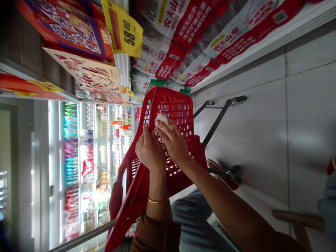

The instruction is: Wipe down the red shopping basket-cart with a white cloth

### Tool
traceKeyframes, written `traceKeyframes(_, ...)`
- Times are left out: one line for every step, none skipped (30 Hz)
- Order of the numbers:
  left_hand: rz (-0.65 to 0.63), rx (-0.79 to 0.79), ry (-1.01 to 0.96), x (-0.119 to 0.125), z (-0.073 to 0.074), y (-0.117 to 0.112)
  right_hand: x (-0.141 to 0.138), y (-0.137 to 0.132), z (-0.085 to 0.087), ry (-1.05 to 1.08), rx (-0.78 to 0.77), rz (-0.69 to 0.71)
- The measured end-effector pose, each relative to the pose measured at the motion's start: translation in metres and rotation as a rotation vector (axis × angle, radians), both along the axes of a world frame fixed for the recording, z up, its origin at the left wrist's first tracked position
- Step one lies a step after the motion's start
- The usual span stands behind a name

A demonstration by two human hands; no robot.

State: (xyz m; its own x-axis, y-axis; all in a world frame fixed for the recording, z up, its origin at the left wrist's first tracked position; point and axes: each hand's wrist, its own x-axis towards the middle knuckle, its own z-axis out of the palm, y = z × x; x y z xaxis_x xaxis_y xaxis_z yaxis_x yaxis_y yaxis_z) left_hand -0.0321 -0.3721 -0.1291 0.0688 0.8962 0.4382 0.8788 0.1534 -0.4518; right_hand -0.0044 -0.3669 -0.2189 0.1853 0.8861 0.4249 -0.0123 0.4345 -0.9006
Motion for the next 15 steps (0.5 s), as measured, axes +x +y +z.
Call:
traceKeyframes(-0.012, -0.018, -0.001, 0.002, 0.000, 0.002, 0.001, 0.001, 0.001, -0.014, 0.009, -0.002)
traceKeyframes(-0.024, -0.035, 0.004, 0.003, -0.001, 0.003, 0.000, 0.002, 0.001, -0.030, 0.019, -0.009)
traceKeyframes(-0.031, -0.049, 0.014, 0.003, -0.004, 0.004, 0.000, 0.003, -0.001, -0.048, 0.031, -0.017)
traceKeyframes(-0.031, -0.055, 0.027, 0.002, -0.006, 0.005, -0.001, 0.004, -0.002, -0.067, 0.044, -0.028)
traceKeyframes(-0.028, -0.052, 0.041, 0.001, -0.009, 0.006, -0.003, 0.005, -0.005, -0.086, 0.056, -0.039)
traceKeyframes(-0.024, -0.042, 0.055, 0.000, -0.013, 0.006, -0.004, 0.005, -0.007, -0.103, 0.065, -0.048)
traceKeyframes(-0.023, -0.030, 0.068, -0.002, -0.016, 0.005, -0.006, 0.005, -0.010, -0.117, 0.070, -0.052)
traceKeyframes(-0.023, -0.020, 0.079, -0.003, -0.019, 0.005, -0.008, 0.005, -0.013, -0.126, 0.066, -0.054)
traceKeyframes(-0.021, -0.013, 0.089, -0.004, -0.021, 0.004, -0.009, 0.004, -0.016, -0.132, 0.059, -0.054)
traceKeyframes(-0.017, -0.008, 0.100, -0.005, -0.024, 0.003, -0.011, 0.003, -0.018, -0.136, 0.051, -0.054)
traceKeyframes(-0.007, -0.004, 0.110, -0.005, -0.026, 0.003, -0.013, 0.002, -0.021, -0.137, 0.042, -0.053)
traceKeyframes(0.006, 0.000, 0.119, -0.005, -0.028, 0.002, -0.014, 0.001, -0.024, -0.138, 0.033, -0.051)
traceKeyframes(0.019, 0.005, 0.126, -0.005, -0.030, 0.001, -0.016, -0.001, -0.027, -0.138, 0.025, -0.048)
traceKeyframes(0.031, 0.009, 0.131, -0.005, -0.032, 0.000, -0.018, -0.003, -0.031, -0.138, 0.014, -0.044)
traceKeyframes(0.040, 0.011, 0.133, -0.005, -0.033, 0.000, -0.019, -0.005, -0.034, -0.136, -0.002, -0.039)
